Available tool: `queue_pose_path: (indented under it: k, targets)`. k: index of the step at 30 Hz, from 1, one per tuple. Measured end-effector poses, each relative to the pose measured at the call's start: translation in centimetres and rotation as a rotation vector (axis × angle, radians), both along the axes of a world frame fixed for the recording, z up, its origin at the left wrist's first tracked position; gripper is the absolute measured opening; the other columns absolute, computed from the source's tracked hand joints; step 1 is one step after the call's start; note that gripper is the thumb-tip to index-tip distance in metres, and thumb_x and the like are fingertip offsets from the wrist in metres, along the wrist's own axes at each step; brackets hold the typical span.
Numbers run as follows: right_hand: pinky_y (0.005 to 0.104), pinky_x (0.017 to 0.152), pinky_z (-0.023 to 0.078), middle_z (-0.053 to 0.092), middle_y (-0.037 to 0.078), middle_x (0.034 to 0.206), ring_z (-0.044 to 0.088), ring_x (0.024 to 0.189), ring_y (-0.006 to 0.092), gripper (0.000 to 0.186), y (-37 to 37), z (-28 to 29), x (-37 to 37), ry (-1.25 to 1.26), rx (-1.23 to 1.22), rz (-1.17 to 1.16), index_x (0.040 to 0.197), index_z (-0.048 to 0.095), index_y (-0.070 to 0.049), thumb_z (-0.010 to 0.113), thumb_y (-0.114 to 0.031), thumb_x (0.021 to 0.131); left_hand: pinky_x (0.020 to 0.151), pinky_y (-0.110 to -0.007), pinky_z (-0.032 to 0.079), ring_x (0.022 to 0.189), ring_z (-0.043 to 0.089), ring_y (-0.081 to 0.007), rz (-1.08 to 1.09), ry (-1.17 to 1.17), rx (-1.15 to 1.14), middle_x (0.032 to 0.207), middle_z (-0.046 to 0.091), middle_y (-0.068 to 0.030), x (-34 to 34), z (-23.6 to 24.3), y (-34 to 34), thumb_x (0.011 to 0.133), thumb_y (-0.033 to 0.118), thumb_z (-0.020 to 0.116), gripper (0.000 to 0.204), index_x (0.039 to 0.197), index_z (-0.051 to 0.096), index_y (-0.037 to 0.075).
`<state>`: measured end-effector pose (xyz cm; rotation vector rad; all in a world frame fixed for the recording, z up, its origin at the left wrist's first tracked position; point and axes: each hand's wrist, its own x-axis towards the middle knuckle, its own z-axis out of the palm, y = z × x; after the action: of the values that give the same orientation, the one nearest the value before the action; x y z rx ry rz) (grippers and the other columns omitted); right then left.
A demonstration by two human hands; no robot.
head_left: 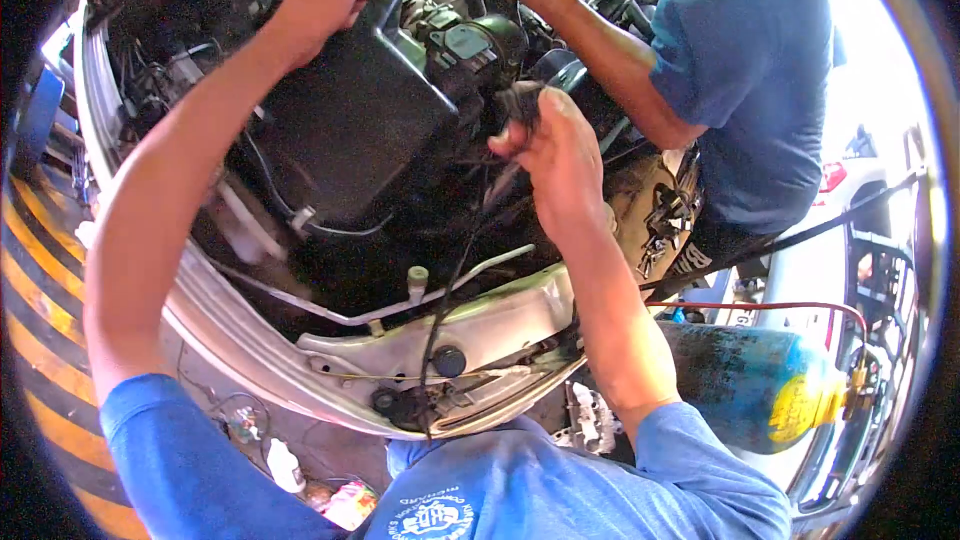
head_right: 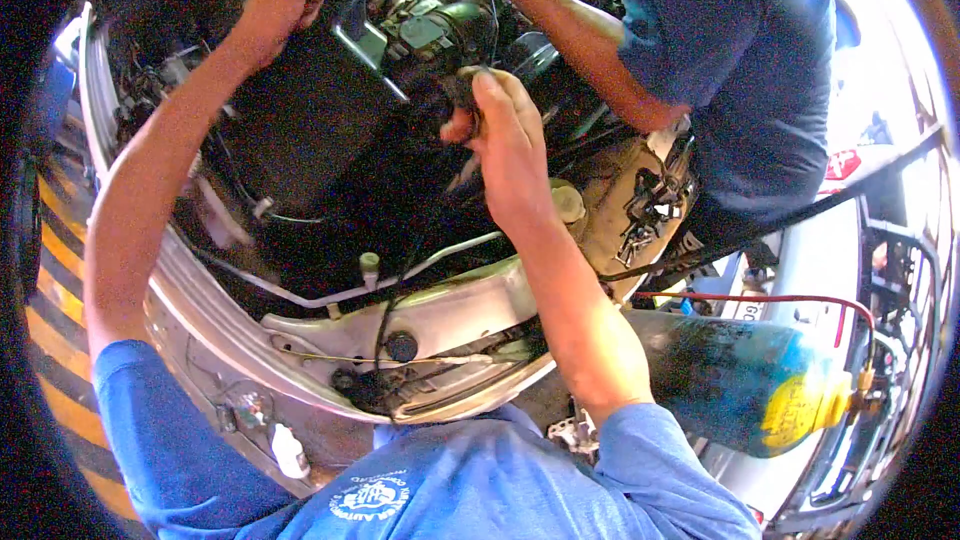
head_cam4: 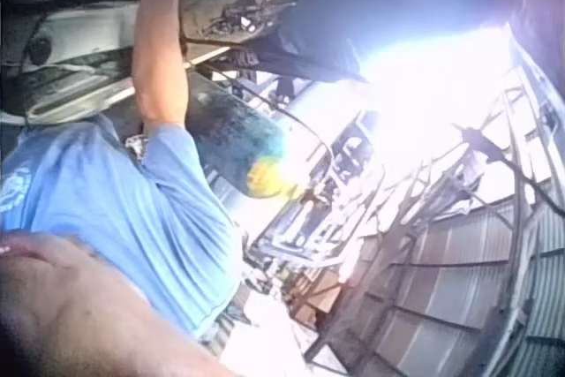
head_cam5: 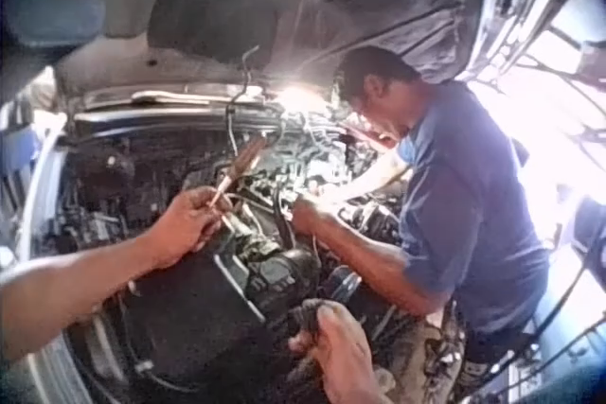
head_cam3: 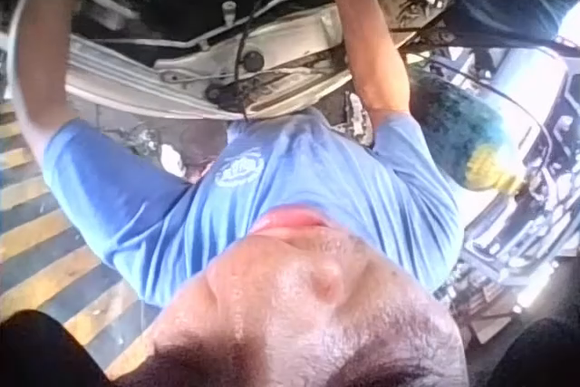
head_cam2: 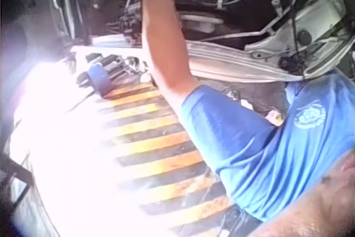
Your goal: A mechanic and his assistants are working on the engine of a white vehicle, using tools to manipulate components.
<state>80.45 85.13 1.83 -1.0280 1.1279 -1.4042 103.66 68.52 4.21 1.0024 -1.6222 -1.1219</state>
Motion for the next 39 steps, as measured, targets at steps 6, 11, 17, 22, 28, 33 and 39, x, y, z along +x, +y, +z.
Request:
queue_pose_path:
  k: [6, 11, 17, 22, 28, 33, 39]
  targets:
    - [0.0275, 0.071, 0.051, 0.059, 0.004, 0.086, 0.058, 0.074, 0.0116, 0.033, 5.2, -0.3, -1.9, 0.057, 0.145, 0.071, 0.112, 0.055, -0.001, 0.053, -0.031, 0.097, 0.042, -0.021, 0.026, 0.046, 0.034, -0.0034, -0.154, 0.144, 0.008, 0.058, 0.042, 0.0044, -0.8, 0.9, 0.7, 0.097, 0.029, 0.046, 0.029, 0.102, 0.066, 0.008]
    - [0.0368, 0.103, 0.038, 0.048, 0.018, 0.135, 0.047, 0.124, 0.0237, 0.066, 3.1, 4.5, -1.9, 0.814, -0.157, -0.096, 0.138, 0.040, -0.003, 0.066, -0.036, 0.088, 0.043, -0.022, 0.029, 0.048, 0.035, -0.0055, -0.392, 0.225, 0.087, 0.062, 0.045, 0.0038, -2.7, 2.6, 3.1, 0.100, 0.026, 0.046, 0.027, 0.101, 0.065, 0.007]
    - [0.0380, 0.081, 0.051, 0.060, 0.014, 0.117, 0.063, 0.100, 0.0226, 0.060, -5.9, 12.6, 2.2, 0.559, -0.322, -0.225, 0.134, 0.042, -0.003, 0.057, -0.043, 0.093, 0.068, -0.025, 0.049, 0.077, 0.061, -0.0102, -0.642, 0.222, -0.018, 0.084, 0.064, -0.0014, -5.1, 3.8, 1.5, 0.100, 0.025, 0.050, 0.025, 0.109, 0.062, 0.005]
    - [0.0301, 0.062, 0.047, 0.052, 0.006, 0.079, 0.056, 0.072, 0.0134, 0.041, -8.6, 14.7, 3.0, 0.797, -0.494, -0.184, 0.121, 0.039, 0.002, 0.063, -0.010, 0.090, 0.084, -0.029, 0.050, 0.097, 0.064, -0.0137, -0.713, 0.047, -0.047, 0.102, 0.067, -0.0046, -4.5, 3.3, -0.8, 0.100, 0.024, 0.050, 0.026, 0.116, 0.060, 0.006]
    - [0.0354, 0.066, 0.046, 0.055, 0.011, 0.082, 0.057, 0.073, 0.0208, 0.039, -9.1, 13.8, 3.7, 0.964, -0.452, -0.220, 0.119, 0.039, -0.001, 0.062, -0.012, 0.090, 0.083, -0.031, 0.050, 0.098, 0.063, -0.0119, -0.719, -0.073, -0.047, 0.106, 0.065, -0.0023, -4.1, 2.0, -1.9, 0.100, 0.024, 0.050, 0.026, 0.119, 0.058, 0.008]
    - [0.0351, 0.067, 0.046, 0.055, 0.011, 0.083, 0.057, 0.074, 0.0211, 0.040, -10.7, 12.1, 3.7, 0.900, -0.638, -0.170, 0.119, 0.038, -0.001, 0.062, -0.009, 0.088, 0.081, -0.031, 0.051, 0.094, 0.063, -0.0124, -0.689, -0.057, 0.002, 0.103, 0.065, -0.0030, -3.8, 1.0, -2.4, 0.101, 0.021, 0.047, 0.022, 0.116, 0.057, 0.008]
    - [0.0341, 0.067, 0.046, 0.054, 0.011, 0.082, 0.055, 0.073, 0.0206, 0.040, -10.8, 12.1, 3.6, 0.911, -0.588, -0.099, 0.119, 0.038, -0.002, 0.062, -0.007, 0.087, 0.080, -0.031, 0.051, 0.093, 0.062, -0.0115, -0.694, -0.063, -0.050, 0.098, 0.065, -0.0026, -3.5, 1.3, -2.1, 0.100, 0.023, 0.049, 0.021, 0.112, 0.057, 0.008]
